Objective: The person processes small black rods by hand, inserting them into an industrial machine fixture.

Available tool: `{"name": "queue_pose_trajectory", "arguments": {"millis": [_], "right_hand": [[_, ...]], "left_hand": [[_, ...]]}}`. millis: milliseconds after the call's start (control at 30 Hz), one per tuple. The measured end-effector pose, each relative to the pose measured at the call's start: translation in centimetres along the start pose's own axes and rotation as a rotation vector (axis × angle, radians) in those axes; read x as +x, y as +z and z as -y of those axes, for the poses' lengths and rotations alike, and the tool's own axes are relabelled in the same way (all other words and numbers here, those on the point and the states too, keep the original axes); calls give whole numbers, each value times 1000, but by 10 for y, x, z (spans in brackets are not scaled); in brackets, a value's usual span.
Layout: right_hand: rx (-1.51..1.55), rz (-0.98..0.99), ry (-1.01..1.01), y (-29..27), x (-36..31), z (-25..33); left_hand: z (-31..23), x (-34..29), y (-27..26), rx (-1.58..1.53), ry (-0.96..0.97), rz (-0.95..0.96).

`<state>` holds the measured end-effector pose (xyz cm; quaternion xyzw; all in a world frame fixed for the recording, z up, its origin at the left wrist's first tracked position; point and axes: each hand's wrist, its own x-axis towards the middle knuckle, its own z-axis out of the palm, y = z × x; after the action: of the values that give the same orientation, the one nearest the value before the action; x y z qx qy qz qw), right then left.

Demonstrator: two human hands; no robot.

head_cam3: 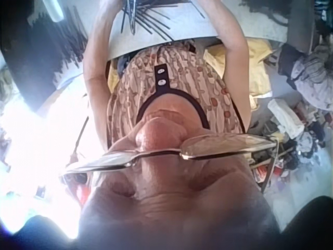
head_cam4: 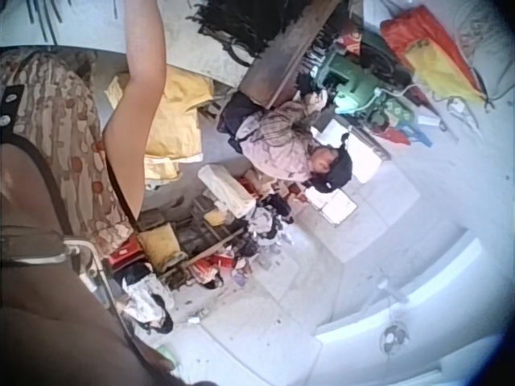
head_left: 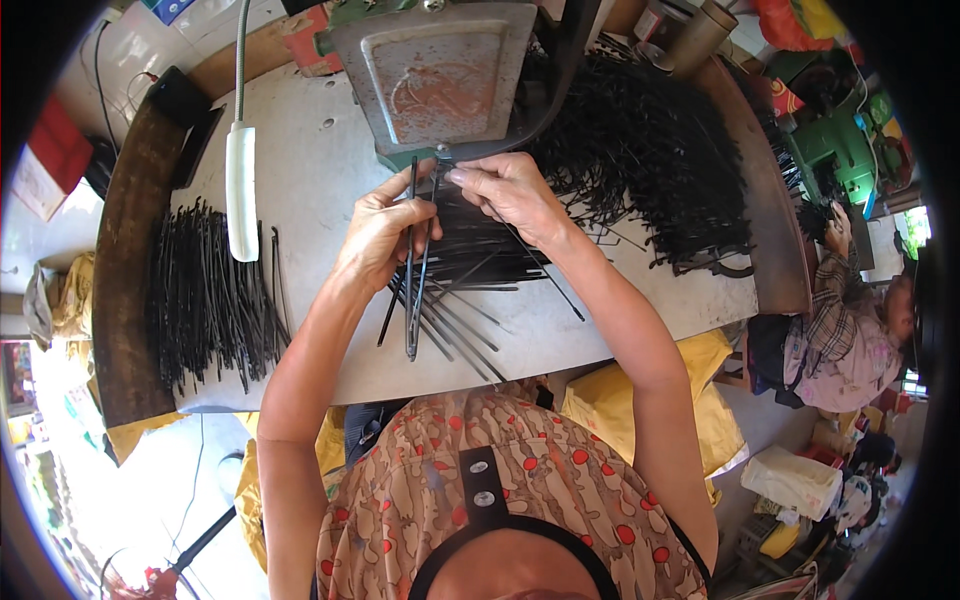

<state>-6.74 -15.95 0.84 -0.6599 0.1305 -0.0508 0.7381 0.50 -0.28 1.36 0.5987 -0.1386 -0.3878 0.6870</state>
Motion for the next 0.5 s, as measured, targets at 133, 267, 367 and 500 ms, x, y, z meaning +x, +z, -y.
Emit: {"name": "queue_pose_trajectory", "arguments": {"millis": [133, 267, 367, 500], "right_hand": [[-24, 24, -2, 0, 3, -4], [-49, -17, 30, 3, 2, -4], [22, -24, 80, 4, 1, -2], [76, -12, 150, 3, -5, 3]], "left_hand": [[1, 1, 1, -9, 1, 0], [2, 1, 1, 4, -15, -11], [1, 0, 3, 19, -14, -22], [1, -5, 0, 113, 1, -56]]}}
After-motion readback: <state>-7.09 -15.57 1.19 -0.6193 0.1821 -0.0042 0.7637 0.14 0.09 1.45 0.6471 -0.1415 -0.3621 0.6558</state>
